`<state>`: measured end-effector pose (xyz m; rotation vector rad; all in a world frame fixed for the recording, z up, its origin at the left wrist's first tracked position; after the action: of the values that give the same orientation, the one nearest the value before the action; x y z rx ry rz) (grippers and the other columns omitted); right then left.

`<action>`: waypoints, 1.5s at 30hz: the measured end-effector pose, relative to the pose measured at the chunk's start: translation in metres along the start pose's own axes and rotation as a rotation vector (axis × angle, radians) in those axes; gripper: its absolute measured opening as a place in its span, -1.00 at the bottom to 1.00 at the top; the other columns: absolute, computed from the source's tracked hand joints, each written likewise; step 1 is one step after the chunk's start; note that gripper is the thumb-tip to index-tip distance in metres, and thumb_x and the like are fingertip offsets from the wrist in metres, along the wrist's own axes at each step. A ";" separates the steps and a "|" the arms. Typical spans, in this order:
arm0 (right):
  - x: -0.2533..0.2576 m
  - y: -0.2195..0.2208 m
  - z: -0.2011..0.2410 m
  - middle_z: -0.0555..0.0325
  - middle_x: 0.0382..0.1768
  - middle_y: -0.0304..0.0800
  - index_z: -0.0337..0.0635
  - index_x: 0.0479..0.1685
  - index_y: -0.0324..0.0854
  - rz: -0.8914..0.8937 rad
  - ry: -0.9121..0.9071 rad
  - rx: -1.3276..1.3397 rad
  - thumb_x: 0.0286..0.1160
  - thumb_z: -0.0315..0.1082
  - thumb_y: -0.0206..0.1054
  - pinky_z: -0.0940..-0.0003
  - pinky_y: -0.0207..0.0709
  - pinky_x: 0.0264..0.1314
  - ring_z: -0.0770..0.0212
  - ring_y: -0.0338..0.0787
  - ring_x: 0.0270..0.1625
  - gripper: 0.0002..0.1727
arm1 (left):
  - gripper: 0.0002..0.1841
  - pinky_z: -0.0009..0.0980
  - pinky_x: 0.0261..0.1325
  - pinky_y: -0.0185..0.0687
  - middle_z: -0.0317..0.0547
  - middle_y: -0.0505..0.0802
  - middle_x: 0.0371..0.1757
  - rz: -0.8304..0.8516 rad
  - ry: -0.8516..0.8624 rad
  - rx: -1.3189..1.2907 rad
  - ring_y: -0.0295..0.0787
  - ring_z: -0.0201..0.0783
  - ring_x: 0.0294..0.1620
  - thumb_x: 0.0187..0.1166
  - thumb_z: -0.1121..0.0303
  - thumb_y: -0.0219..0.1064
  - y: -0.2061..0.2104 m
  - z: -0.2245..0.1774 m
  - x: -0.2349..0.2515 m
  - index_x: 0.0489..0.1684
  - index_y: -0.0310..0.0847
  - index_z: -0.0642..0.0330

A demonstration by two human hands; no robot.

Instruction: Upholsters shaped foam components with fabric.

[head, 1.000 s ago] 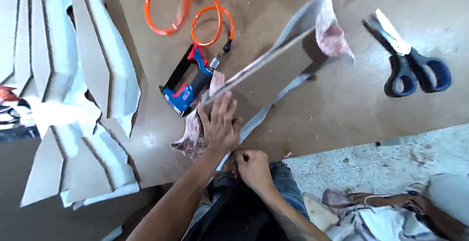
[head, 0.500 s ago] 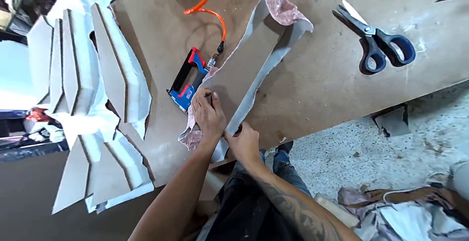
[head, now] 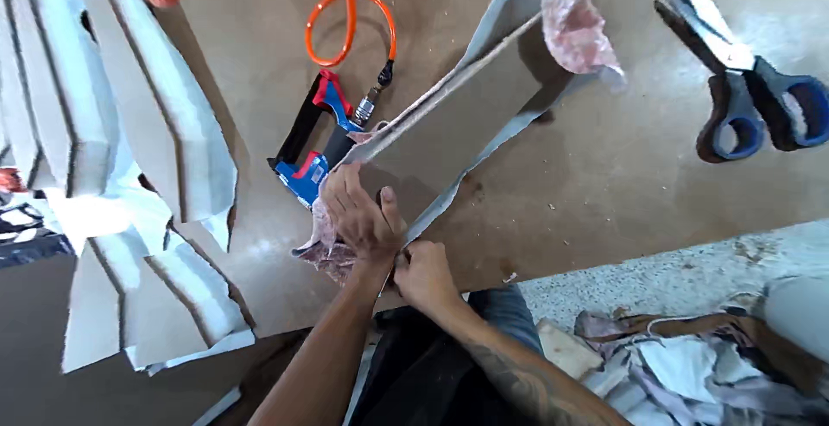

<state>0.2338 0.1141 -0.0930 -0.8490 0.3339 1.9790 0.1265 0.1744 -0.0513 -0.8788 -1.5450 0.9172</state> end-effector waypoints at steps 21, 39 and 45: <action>-0.020 0.025 0.060 0.18 -0.74 0.53 -0.22 -0.56 0.53 -0.262 0.537 0.407 0.53 -0.47 0.23 0.56 0.04 -0.82 0.44 0.25 -0.84 -0.76 | 0.36 0.19 0.90 -0.40 -0.09 -0.30 0.97 0.981 0.337 -0.680 -0.48 0.04 0.96 -0.05 -0.24 0.66 -0.029 0.079 0.005 0.96 -0.11 -0.07; 0.126 0.044 0.227 -0.09 0.35 0.66 0.27 0.51 0.61 0.125 -0.465 -1.439 0.07 -0.21 0.68 -0.38 0.28 0.49 -0.28 0.50 0.50 -0.22 | 0.00 0.12 0.86 -0.07 0.25 0.25 0.83 0.618 0.414 -0.549 0.02 0.21 0.87 0.40 -0.60 0.02 -0.010 0.079 -0.016 0.89 0.09 -0.31; 0.149 0.082 0.226 -0.19 0.05 0.76 0.20 0.81 0.21 0.392 -0.612 -1.661 0.01 -0.11 0.63 -0.23 0.62 0.09 -0.27 0.75 0.16 0.10 | -0.03 0.21 0.83 -0.14 0.32 0.14 0.86 0.655 0.449 -0.524 -0.01 0.25 0.88 0.49 -0.55 -0.07 -0.011 0.079 -0.019 0.94 -0.05 -0.31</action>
<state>0.0180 0.2892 -0.0389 -1.0157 -1.8388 2.5076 0.0507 0.1444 -0.0592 -1.9006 -1.1147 0.6799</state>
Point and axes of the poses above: each hand's wrist, its own x-axis towards the middle knuckle, its own y-axis out of the palm, z = x × y, the point moved 7 cm from there along x, towards the middle knuckle
